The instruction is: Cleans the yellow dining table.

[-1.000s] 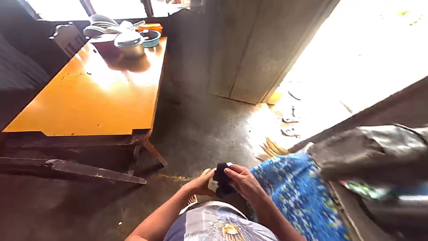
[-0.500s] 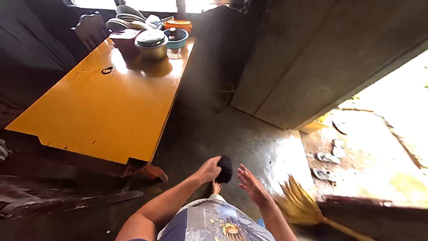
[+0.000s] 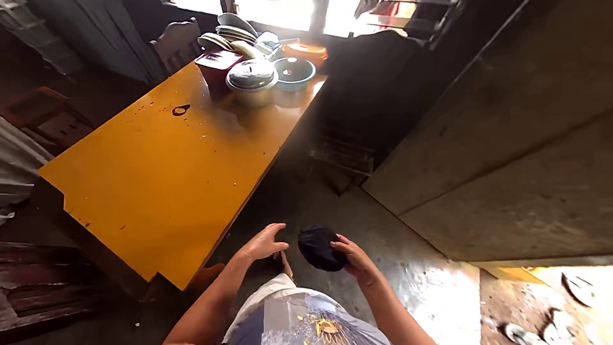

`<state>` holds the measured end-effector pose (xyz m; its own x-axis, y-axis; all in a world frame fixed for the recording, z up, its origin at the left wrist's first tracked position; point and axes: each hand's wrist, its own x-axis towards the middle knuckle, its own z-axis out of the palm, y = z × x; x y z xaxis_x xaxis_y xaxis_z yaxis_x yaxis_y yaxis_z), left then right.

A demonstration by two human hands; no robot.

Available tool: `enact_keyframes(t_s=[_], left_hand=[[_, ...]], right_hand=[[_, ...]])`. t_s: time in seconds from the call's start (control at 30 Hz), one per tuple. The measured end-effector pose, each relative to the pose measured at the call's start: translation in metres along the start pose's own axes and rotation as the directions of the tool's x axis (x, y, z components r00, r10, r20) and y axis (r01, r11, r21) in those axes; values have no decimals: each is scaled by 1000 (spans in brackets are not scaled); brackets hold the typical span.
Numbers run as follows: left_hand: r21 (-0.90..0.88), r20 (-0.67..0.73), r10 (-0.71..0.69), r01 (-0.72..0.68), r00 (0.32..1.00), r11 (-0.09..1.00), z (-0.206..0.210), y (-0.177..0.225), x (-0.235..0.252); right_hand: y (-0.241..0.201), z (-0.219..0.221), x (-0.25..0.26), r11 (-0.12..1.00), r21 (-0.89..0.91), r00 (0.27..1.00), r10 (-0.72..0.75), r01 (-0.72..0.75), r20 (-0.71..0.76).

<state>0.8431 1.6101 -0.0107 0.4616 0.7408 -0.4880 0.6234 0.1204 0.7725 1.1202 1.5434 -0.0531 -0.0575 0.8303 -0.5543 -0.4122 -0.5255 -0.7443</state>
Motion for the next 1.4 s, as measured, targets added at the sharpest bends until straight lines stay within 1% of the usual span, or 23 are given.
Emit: enact_keyframes(t_s=[0.07,0.13,0.2,0.27,0.33,0.43,0.53,0.6,0.7,0.8,0.83,0.87,0.9,0.93,0.97,1.03,1.1,1.13,1.17,1.2,1.3,1.37,1.4], left_hand=[[-31,-130,-76,72,989,997,-32,-26,6],[-106,-304,-119,90,945,990,-57,-52,14],[-195,-466,-184,102,865,975,-79,-67,25],[-275,-566,-271,131,779,952,-94,-76,31],[-327,-637,-314,122,704,937,-110,-80,44],[-356,-694,-363,142,622,924,-127,-85,63],[-359,-753,-375,140,541,923,-141,-89,76],[-361,-794,-385,145,470,921,-145,-91,80],[-386,-834,-426,181,351,904,-144,-88,76],[-462,-833,-507,228,222,857,-134,-75,70],[-498,-821,-543,245,177,832,-128,-72,68],[-533,-806,-577,262,132,805,-122,-70,68],[-572,-786,-612,277,85,773,-116,-69,69],[-610,-764,-644,288,32,738,-111,-69,70],[-642,-744,-668,307,-27,703,-106,-72,72],[-672,-726,-670,366,-157,643,-96,-83,76],[-690,-715,-645,416,-270,592,-85,-96,80],[-695,-712,-627,438,-315,570,-81,-105,81],[-698,-711,-610,454,-349,554,-77,-113,82],[-701,-709,-597,467,-374,540,-74,-121,82],[-714,-696,-561,514,-447,476,-73,-135,92],[-717,-694,-524,538,-494,443,-71,-139,97],[-715,-697,-507,546,-508,437,-71,-141,99]], right_hand=[[-23,3,38,993,-115,1000,-12,11,-11],[-46,7,75,976,-216,999,-33,24,-38],[-75,12,110,953,-301,996,-53,31,-65],[-100,18,141,936,-352,994,-64,28,-90],[-129,27,178,922,-384,991,-95,53,-91],[-170,44,231,892,-440,985,-153,103,-78],[-209,63,286,867,-478,977,-200,139,-78],[-235,75,325,849,-492,966,-254,194,-56],[-277,92,385,795,-500,923,-385,344,22],[-317,109,447,761,-417,857,-505,496,98],[-329,111,468,745,-414,844,-519,523,134],[-339,111,490,720,-450,843,-507,528,178],[-348,109,510,680,-524,852,-473,514,223],[-354,107,532,609,-622,864,-432,492,259],[-357,104,553,504,-718,866,-400,480,298],[-355,103,590,242,-850,863,-331,468,381],[-342,107,616,-1,-898,871,-240,441,428],[-332,110,625,-87,-898,870,-222,431,440],[-322,114,632,-148,-889,855,-244,434,458],[-314,120,635,-174,-885,838,-286,432,465],[-292,158,627,-168,-892,819,-355,419,451],[-257,185,607,-197,-848,769,-358,492,530],[-232,199,593,-219,-802,722,-350,556,597]])
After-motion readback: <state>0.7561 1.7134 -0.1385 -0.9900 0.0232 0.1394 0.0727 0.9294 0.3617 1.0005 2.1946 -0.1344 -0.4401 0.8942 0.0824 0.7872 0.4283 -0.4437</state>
